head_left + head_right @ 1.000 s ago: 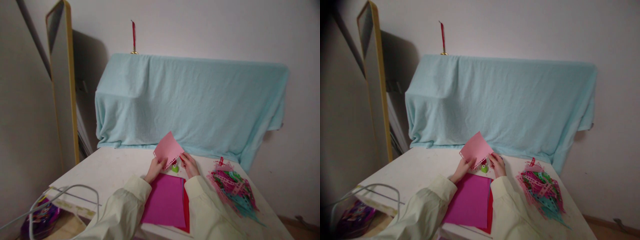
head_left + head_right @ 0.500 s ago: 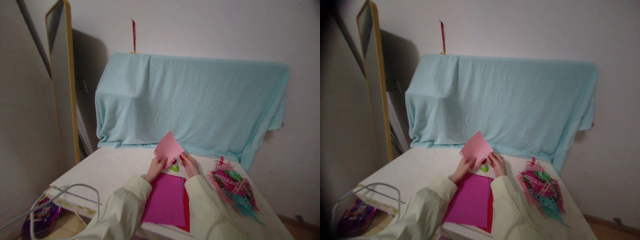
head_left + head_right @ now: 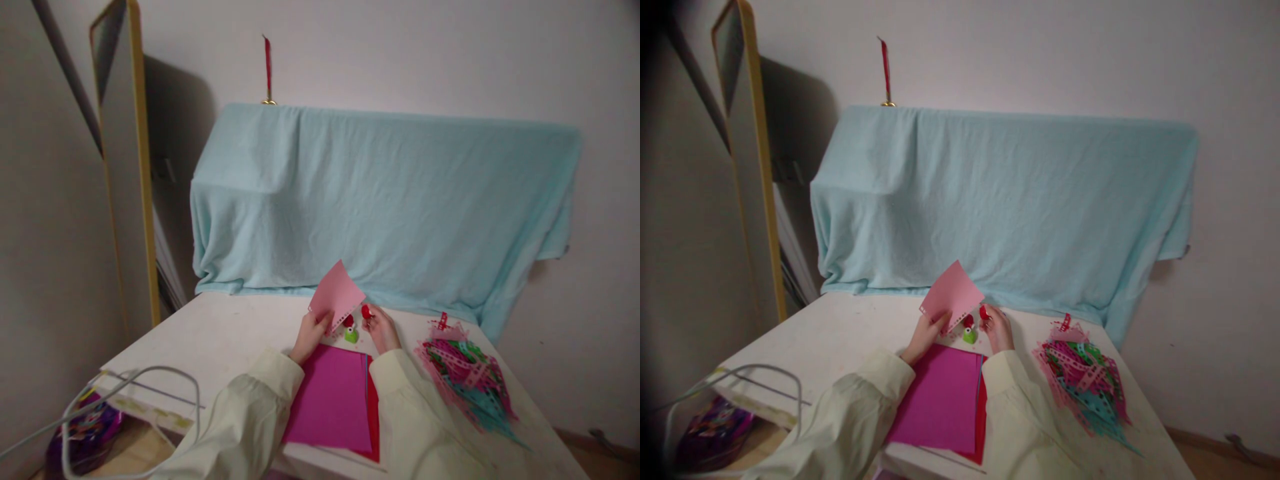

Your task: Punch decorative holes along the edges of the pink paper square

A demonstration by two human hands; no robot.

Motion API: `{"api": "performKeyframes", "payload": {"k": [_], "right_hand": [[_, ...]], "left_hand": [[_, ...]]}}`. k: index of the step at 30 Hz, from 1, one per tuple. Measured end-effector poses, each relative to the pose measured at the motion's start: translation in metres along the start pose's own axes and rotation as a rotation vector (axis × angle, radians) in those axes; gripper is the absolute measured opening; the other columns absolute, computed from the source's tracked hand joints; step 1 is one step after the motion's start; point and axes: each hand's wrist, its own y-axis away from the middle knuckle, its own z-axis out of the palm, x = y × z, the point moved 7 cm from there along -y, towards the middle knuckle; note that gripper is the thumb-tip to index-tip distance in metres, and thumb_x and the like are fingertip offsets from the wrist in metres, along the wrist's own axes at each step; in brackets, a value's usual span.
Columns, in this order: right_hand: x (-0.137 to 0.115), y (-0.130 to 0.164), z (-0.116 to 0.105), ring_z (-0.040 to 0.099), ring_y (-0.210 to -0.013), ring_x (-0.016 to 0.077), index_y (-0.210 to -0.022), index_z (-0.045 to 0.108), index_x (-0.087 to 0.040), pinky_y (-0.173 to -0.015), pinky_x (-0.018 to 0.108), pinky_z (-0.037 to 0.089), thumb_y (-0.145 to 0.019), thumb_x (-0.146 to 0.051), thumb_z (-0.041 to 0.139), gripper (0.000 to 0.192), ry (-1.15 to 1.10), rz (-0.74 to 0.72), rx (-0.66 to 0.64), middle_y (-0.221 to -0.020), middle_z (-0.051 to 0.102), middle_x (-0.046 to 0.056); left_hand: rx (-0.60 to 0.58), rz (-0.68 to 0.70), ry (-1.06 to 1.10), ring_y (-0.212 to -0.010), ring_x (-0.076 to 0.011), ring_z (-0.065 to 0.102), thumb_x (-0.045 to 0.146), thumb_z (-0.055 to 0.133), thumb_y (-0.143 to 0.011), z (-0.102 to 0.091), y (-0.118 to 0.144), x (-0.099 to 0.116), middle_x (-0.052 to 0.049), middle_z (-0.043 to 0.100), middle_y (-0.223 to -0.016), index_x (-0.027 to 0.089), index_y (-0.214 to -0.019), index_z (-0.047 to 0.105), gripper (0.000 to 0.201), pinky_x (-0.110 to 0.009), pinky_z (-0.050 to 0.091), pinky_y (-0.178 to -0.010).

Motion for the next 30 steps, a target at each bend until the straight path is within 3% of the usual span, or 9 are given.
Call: {"api": "performKeyframes", "payload": {"k": [7, 16, 20, 26, 30], "right_hand": [[0.002, 0.0, 0.001, 0.022, -0.033, 0.0033, -0.089, 0.064, -0.018, -0.036, 0.023, 0.013, -0.066, -0.041, 0.062, 0.033, 0.119, 0.051, -0.069, -0.057, 0.051, -0.004], [-0.006, 0.006, 0.004, 0.024, -0.035, 0.003, -0.076, 0.064, -0.02, -0.037, 0.024, 0.009, -0.062, -0.039, 0.074, 0.026, 0.227, -0.043, -0.024, -0.052, 0.048, -0.006], [-0.005, 0.004, 0.0, 0.025, -0.034, 0.0029, -0.07, 0.062, -0.019, -0.037, 0.023, 0.01, -0.061, -0.039, 0.074, 0.026, 0.255, -0.05, -0.004, -0.049, 0.046, -0.007], [-0.002, 0.0, -0.005, 0.024, -0.033, 0.0032, -0.069, 0.063, -0.018, -0.036, 0.022, 0.011, -0.059, -0.041, 0.075, 0.028, 0.271, -0.046, 0.019, -0.046, 0.045, -0.007], [-0.001, -0.001, -0.01, 0.025, -0.035, 0.0039, -0.072, 0.063, -0.018, -0.036, 0.022, 0.012, -0.06, -0.041, 0.074, 0.029, 0.286, -0.06, 0.057, -0.045, 0.042, -0.007]], "left_hand": [[0.003, -0.018, -0.011, -0.057, -0.0141, 0.049, 0.044, 0.049, -0.079, 0.002, 0.001, 0.002, 0.0, 0.055, -0.058, 0.014, -0.067, 0.06, 0.034, -0.024, 0.037, -0.058], [-0.03, -0.064, 0.054, -0.062, -0.0167, 0.052, 0.043, 0.054, -0.076, 0.001, 0.005, 0.015, -0.002, 0.058, -0.059, 0.015, -0.068, 0.063, 0.031, -0.026, 0.04, -0.061], [-0.04, -0.081, 0.119, -0.072, -0.0192, 0.056, 0.046, 0.057, -0.075, 0.005, 0.006, 0.017, -0.005, 0.065, -0.074, 0.013, -0.082, 0.065, 0.035, -0.027, 0.043, -0.066], [-0.049, -0.102, 0.499, -0.094, -0.0222, 0.058, 0.052, 0.055, -0.077, 0.005, 0.011, 0.019, -0.011, 0.064, -0.105, 0.012, -0.104, 0.061, 0.048, -0.031, 0.044, -0.08], [-0.147, -0.233, 0.916, -0.069, -0.0185, 0.06, 0.063, 0.034, -0.081, 0.001, 0.008, 0.022, -0.014, 0.065, -0.097, 0.011, -0.112, 0.057, 0.065, -0.032, 0.048, -0.065]]}}
